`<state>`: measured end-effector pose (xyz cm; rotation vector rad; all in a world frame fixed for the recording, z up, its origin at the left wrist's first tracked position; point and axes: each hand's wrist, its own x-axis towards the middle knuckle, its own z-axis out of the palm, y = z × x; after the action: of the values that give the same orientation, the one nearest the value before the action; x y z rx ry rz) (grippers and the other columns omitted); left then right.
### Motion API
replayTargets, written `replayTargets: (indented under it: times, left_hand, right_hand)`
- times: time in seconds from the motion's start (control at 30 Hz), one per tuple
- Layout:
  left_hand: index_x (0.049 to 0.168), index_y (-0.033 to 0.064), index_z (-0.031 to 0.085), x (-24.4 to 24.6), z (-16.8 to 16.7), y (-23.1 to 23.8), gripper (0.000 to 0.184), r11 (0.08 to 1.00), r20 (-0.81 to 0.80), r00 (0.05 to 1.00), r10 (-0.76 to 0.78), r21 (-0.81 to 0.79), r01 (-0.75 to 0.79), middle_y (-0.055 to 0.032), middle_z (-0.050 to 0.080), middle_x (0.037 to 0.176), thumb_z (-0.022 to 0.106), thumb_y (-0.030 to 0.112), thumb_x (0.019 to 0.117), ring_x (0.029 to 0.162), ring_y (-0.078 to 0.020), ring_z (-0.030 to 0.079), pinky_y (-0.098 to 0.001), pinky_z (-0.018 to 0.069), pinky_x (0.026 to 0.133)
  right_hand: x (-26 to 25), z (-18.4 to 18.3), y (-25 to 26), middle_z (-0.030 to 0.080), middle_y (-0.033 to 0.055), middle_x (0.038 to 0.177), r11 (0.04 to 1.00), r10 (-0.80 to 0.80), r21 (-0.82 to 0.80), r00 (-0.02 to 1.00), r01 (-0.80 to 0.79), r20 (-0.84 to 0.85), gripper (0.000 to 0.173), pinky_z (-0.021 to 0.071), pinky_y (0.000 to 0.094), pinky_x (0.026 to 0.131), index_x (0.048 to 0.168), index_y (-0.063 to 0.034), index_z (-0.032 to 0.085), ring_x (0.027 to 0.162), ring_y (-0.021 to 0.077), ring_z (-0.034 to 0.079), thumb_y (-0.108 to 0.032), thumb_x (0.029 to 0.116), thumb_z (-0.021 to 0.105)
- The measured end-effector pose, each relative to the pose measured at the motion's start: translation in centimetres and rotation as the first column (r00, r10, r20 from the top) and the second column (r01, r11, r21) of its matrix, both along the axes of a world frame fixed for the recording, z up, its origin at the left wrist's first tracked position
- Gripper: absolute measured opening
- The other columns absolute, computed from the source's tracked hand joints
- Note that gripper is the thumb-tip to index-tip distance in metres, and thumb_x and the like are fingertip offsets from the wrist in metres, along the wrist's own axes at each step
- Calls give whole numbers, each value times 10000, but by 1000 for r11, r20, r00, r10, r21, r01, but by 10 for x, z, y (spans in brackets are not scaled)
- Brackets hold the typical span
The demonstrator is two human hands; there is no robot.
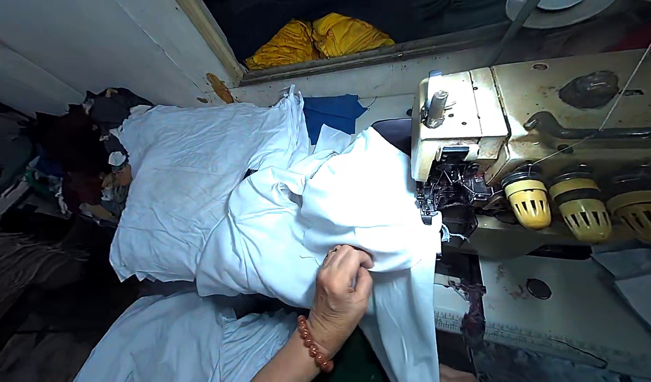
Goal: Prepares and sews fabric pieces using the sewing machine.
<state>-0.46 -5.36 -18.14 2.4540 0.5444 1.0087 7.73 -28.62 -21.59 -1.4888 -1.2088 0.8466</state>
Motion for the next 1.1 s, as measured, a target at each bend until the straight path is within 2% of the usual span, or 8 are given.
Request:
replayTargets:
  times: [0.1,0.23,0.33,0.43,0.53,0.63,0.83,1.1]
  left_hand:
    - [801,70,636,-7,25,7,123,979,38,996,-76,-187,81,0,690,840,546,12,861,834,-42,673,-176,564,752]
    - [799,81,598,-11,52,23,199,952,27,979,-203,-227,204,16,616,748,456,82,938,706,-5,602,-139,496,640]
    - [888,69,636,-6,75,32,176,965,-88,961,-260,-2,261,39,555,692,539,199,954,616,42,497,-93,414,565]
    - [944,95,714,-3,95,36,297,952,-249,943,-220,156,264,59,565,708,682,389,914,603,20,475,-139,371,520]
    - [947,117,746,-2,108,40,235,929,-357,913,-197,231,290,40,612,769,681,341,923,646,-24,546,-179,418,529]
    - [961,112,760,1,118,41,175,914,-378,909,-176,279,293,27,634,809,650,246,937,673,-40,585,-191,445,529]
    - [891,89,765,4,130,42,190,904,-290,910,-297,222,365,10,658,790,621,175,980,686,-13,586,-151,430,553]
    - [885,91,720,4,131,8,176,793,-441,704,-557,-32,608,-66,693,806,587,125,997,623,-143,609,-269,428,498]
  right_hand:
    - [8,3,10,704,142,1019,934,-337,91,938,344,-88,288,596,252,811,1109,73,686,912,98,696,-163,946,714]
    - [31,10,39,694,9,1147,827,-487,171,835,535,-258,288,599,252,902,1173,-31,684,1041,51,682,-266,1011,649]
    - [35,13,60,706,4,1119,829,-450,170,816,533,-364,348,606,235,846,1163,-13,685,968,44,691,-319,1001,649]
    - [28,24,68,720,-47,1021,860,-386,142,807,490,-448,295,591,191,772,1188,27,617,866,-10,681,-179,978,644]
    - [21,33,66,756,-73,954,869,-365,96,760,485,-539,238,600,201,764,1192,8,602,839,1,710,12,953,597]
    - [18,33,64,760,-95,880,870,-351,85,730,486,-587,203,596,190,705,1109,-51,666,776,-5,709,47,951,584]
    - [18,30,61,761,-101,881,878,-302,126,739,461,-602,204,591,174,704,1061,-115,716,775,-22,702,5,973,576]
    - [20,27,45,739,-119,819,896,-268,137,759,423,-593,141,556,153,674,966,-172,751,725,-53,662,-65,950,660]
